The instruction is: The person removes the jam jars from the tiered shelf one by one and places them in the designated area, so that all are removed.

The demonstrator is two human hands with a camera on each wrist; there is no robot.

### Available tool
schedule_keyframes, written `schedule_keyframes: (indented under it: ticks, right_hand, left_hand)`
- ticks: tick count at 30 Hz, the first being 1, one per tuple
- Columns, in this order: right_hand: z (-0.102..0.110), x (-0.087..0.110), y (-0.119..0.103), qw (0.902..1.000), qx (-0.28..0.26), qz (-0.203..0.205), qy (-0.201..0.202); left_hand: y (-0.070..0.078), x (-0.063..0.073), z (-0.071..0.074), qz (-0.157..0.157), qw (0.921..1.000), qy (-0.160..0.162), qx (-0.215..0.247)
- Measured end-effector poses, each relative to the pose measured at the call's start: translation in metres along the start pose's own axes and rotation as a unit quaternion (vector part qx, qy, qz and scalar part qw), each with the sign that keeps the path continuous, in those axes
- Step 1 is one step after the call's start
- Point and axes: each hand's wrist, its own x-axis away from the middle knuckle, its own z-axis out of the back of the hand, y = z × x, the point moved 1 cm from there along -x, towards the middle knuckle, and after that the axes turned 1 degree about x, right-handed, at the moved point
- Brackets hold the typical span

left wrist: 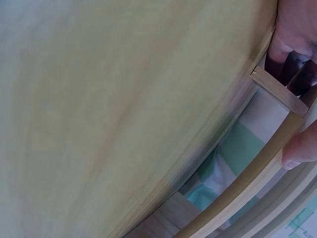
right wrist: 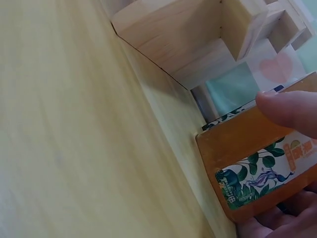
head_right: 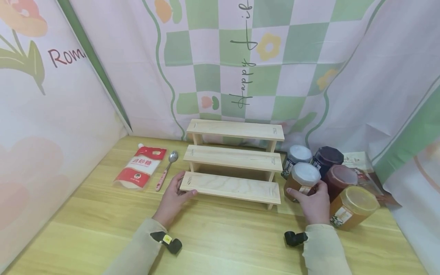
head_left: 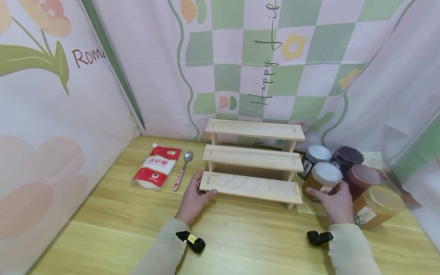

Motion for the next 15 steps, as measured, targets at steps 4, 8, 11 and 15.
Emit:
schedule_keyframes:
  ticks: [4, 8, 11, 15]
  right_hand:
    - [0.001, 0.0, 0.0, 1.0, 0.003, 0.003, -0.007]
    - [0.001, 0.0, 0.002, 0.9998, 0.016, 0.002, -0.014]
    - [-0.003, 0.002, 0.008, 0.9992, 0.034, -0.003, -0.019]
    - [-0.008, 0.012, 0.014, 0.9994, 0.018, 0.001, -0.031]
  left_hand:
    - [0.001, 0.0, -0.001, 0.004, 1.0, -0.002, 0.001]
    - [0.001, 0.001, -0.002, 0.003, 1.0, 0.0, 0.003]
    - [-0.001, 0.005, -0.001, 0.007, 0.9999, 0.01, 0.006]
    - [-0.006, 0.011, 0.002, 0.017, 0.9996, 0.022, 0.01]
